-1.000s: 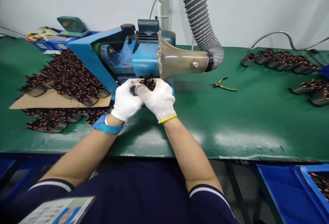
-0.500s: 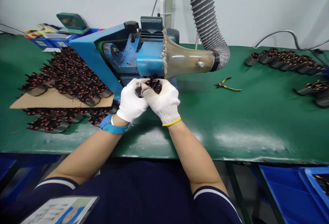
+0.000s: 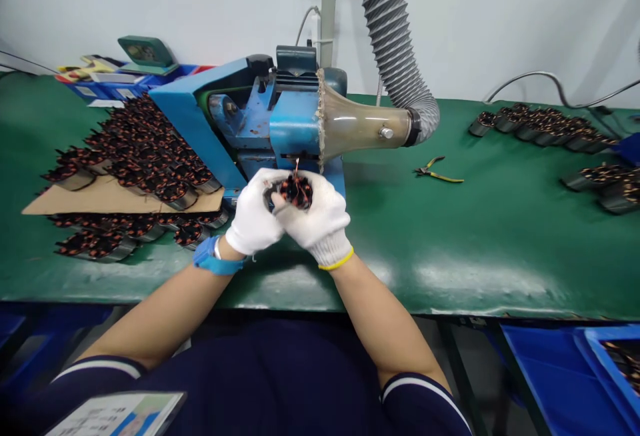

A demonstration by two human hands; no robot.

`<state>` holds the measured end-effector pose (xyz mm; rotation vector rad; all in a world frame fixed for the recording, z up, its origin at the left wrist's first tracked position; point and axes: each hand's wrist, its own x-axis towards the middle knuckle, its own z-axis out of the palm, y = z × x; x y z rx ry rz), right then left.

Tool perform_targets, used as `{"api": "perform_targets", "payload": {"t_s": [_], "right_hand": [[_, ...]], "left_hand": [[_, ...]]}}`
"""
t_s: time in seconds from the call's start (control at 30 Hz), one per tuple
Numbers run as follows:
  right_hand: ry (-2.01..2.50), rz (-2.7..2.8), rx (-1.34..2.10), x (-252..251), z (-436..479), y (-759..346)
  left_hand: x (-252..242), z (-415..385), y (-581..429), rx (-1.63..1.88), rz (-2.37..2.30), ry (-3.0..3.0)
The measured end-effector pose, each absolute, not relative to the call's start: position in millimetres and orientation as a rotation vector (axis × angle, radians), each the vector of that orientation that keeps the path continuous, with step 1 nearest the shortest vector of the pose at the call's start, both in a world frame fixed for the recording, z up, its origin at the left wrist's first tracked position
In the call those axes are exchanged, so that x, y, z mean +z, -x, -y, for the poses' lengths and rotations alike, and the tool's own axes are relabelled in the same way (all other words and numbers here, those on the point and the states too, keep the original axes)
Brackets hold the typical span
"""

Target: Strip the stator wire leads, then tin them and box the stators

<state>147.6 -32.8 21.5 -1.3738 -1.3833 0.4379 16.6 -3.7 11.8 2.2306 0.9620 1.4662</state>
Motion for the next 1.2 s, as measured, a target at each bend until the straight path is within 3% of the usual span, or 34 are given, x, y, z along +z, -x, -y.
{"api": "perform_targets", "payload": {"t_s": [0.23,0.4,0.53,0.67,0.77,0.87,1.0,1.2], "right_hand": [[0.911,1.856,0.227,3.4,56.0,-183.2],[0.910,1.982,0.199,5.8,50.5,-190.8],[0.841,1.920,0.339,6.4,56.3,-188.6],[0.955,1.370,0.786,1.6,56.1,-187.2],[0.927,0.774,1.088,-4.2,44.6,-192.2],[0.860,0.503,1.071,-9.3,35.4,-191.7],[0.918,0.621,1.125,-11.7,41.4,-165.6],[1.019,0.771,1.087,2.9,38.6,-130.8]], "left_hand": [[-1.0,23.6,-9.6,1.308,-0.954,-2.048],[4.3,20.2,-6.5,1.018,-0.836,-1.814],[8.7,20.6,-0.8,0.795,-0.524,-1.639],[10.9,27.3,-3.4,0.714,-0.723,-1.614],[8.7,32.0,-7.7,0.880,-0.823,-1.720],[2.3,33.5,-10.5,1.176,-0.956,-1.922],[-8.4,32.2,-12.0,1.380,-1.035,-2.220],[-15.9,28.8,-13.2,1.396,-1.101,-2.405]]}}
